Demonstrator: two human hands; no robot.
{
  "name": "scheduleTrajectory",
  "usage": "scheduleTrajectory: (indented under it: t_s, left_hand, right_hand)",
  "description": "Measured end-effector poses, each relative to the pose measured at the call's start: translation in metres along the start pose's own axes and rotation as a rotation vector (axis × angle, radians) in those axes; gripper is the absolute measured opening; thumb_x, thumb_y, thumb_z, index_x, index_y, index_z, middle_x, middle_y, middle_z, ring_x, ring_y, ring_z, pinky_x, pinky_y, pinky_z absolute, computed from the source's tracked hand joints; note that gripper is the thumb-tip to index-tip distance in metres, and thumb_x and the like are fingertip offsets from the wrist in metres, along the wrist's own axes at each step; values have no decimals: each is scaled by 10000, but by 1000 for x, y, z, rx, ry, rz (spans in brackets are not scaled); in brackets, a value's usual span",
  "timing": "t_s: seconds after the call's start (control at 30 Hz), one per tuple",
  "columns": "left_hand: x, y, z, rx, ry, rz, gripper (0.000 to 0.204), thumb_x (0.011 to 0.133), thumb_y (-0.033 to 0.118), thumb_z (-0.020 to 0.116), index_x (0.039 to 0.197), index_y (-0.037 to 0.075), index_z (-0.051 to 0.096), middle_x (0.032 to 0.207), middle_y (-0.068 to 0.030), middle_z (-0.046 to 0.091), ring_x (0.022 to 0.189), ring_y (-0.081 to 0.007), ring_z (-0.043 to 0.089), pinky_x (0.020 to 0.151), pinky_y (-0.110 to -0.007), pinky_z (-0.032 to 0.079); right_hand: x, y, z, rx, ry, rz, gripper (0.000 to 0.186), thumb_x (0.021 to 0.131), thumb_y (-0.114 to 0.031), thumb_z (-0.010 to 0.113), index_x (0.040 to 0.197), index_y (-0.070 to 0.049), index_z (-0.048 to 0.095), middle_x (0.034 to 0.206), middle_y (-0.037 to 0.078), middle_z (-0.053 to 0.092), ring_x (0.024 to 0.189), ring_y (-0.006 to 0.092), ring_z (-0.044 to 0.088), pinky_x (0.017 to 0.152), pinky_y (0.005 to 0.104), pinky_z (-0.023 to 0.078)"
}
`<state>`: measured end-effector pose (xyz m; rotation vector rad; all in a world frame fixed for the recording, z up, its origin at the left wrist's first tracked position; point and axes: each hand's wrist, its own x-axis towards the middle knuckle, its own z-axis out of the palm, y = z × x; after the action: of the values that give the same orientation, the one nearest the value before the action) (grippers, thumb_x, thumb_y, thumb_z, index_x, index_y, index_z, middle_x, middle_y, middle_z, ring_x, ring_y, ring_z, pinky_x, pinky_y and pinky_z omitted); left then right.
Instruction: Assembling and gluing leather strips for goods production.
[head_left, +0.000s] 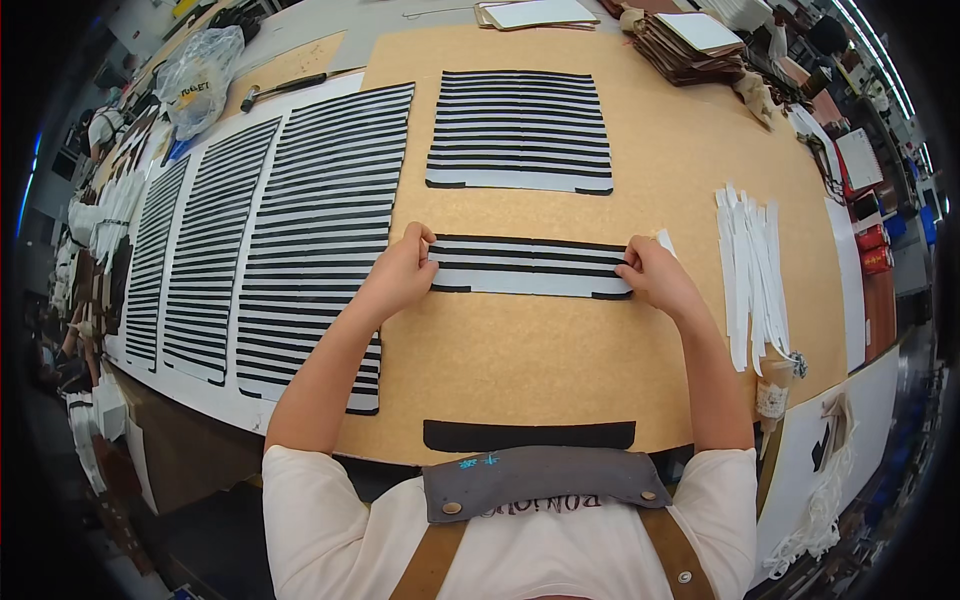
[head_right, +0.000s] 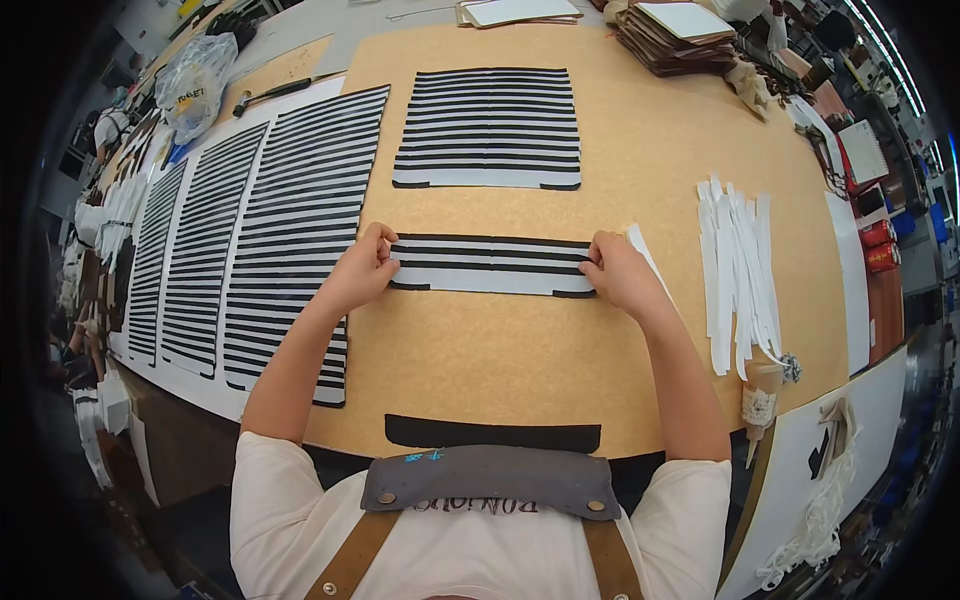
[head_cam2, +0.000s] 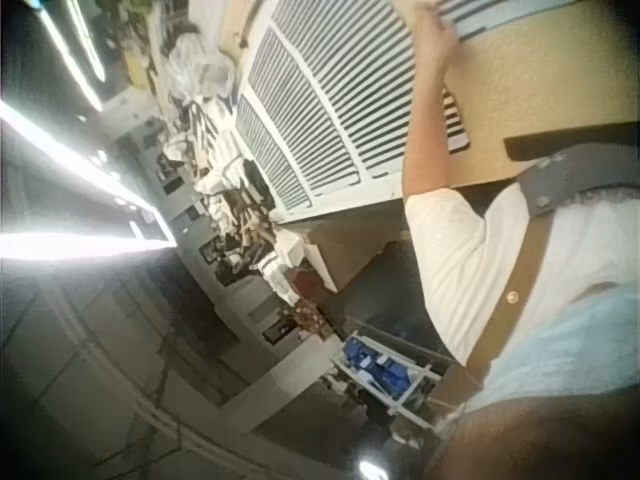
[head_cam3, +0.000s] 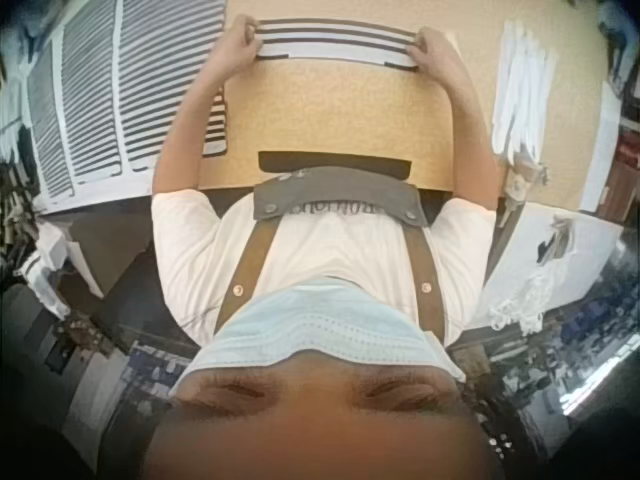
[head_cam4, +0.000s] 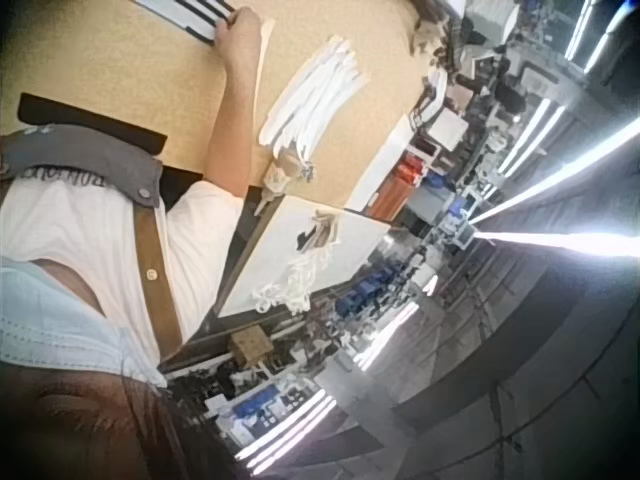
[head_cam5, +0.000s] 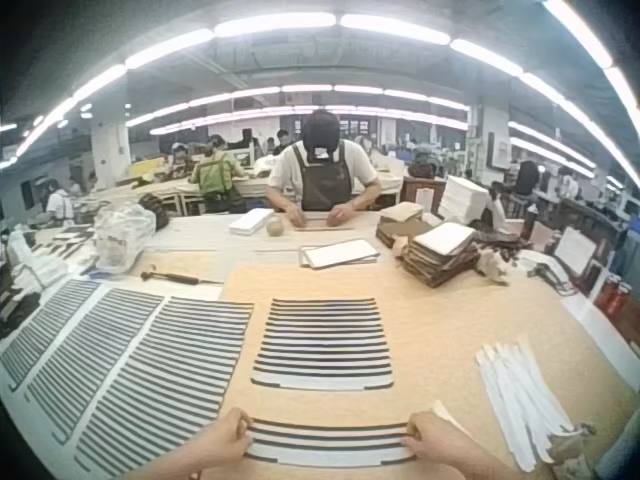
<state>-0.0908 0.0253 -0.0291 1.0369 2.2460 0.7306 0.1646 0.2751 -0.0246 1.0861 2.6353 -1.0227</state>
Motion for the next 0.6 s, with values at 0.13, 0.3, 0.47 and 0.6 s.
scheduleTrajectory:
  t_s: [0.13,0.3,0.47,0.6]
  left_hand:
    - [3,5,-2,53,-54,-50,318,841,37,585,1132,-14,470,859,-125,551,776,-250,587,685,-359,479]
    - [14,-20,6,148,111,180,469,807,6,607,1253,-4,461,1096,-133,453,927,-201,517,834,-310,472]
    - [20,8,-9,-47,-124,-75,482,802,4,617,1262,27,474,1082,-82,446,903,-156,482,826,-284,464]
    - [25,2,-9,-84,-151,-123,430,780,-9,641,1189,11,510,1019,-60,449,855,-135,476,777,-257,452]
  right_hand:
    - [-1,0,1,-114,93,-91,303,862,-100,646,1100,-5,484,1116,160,526,847,280,587,735,380,490]
    - [10,8,4,2,49,-131,319,838,-103,685,1077,-21,491,1022,123,499,884,248,523,798,347,471]
    - [13,0,-9,-12,-65,-9,275,843,-117,683,1032,-15,512,1009,118,495,869,245,515,790,349,469]
    - [7,6,-2,-8,20,-50,256,850,-126,682,1001,-5,515,984,122,525,854,228,530,759,346,469]
